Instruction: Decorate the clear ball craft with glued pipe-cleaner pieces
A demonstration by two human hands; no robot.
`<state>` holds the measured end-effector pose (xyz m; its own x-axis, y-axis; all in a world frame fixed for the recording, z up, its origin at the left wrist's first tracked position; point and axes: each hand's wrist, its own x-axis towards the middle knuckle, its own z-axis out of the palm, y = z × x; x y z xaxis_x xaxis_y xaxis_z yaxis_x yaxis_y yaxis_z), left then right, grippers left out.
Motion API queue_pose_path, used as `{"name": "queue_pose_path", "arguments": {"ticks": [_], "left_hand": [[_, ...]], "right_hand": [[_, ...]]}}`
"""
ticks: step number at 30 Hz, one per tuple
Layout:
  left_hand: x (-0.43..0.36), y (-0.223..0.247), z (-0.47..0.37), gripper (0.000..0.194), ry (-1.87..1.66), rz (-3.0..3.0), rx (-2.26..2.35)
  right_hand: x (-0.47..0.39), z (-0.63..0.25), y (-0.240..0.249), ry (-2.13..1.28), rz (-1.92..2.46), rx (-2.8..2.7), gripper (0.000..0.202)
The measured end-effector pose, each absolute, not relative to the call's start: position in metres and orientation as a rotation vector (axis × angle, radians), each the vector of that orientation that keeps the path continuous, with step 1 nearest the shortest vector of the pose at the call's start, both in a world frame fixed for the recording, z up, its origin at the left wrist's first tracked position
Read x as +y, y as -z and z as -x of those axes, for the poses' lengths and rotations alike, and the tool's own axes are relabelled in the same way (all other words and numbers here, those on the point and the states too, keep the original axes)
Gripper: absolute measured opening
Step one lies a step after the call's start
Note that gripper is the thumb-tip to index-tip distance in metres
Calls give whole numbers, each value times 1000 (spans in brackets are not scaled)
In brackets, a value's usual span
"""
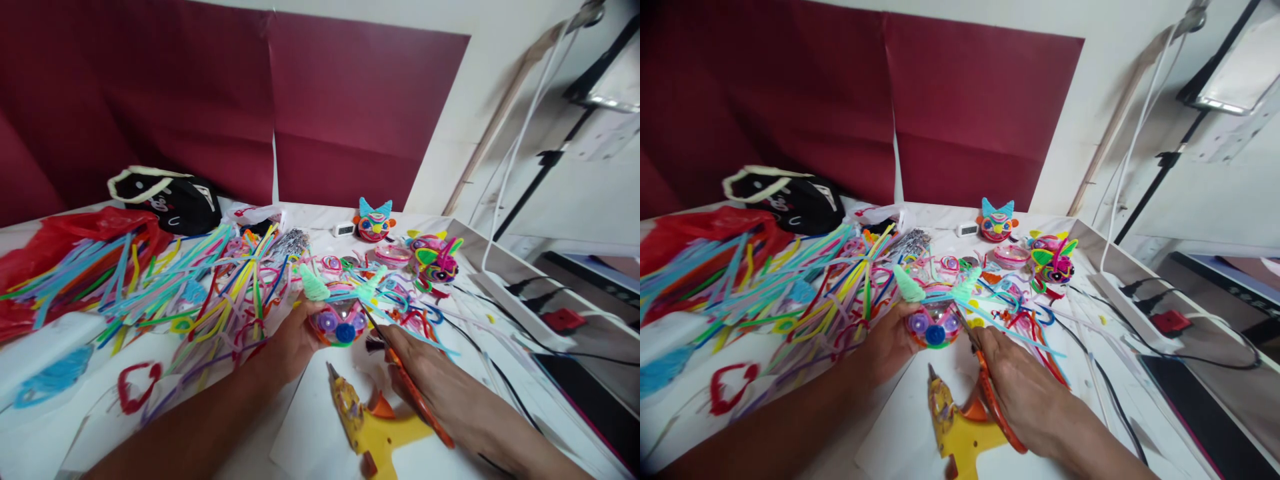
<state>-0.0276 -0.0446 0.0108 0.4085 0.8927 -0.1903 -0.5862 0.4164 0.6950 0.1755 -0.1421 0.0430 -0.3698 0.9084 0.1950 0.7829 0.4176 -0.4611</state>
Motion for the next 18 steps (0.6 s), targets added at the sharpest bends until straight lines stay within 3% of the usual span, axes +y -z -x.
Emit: {"name": "queue_pose_path", "arguments": {"ticks": [6, 18], "left_hand": [[-46, -13, 27, 14, -1018, -537, 629], [-45, -10, 29, 23, -1007, -586, 559]], "right_hand": [[-142, -175, -49, -451, 1415, -2239, 21], [-136, -172, -49, -396, 1359, -2152, 17]]}}
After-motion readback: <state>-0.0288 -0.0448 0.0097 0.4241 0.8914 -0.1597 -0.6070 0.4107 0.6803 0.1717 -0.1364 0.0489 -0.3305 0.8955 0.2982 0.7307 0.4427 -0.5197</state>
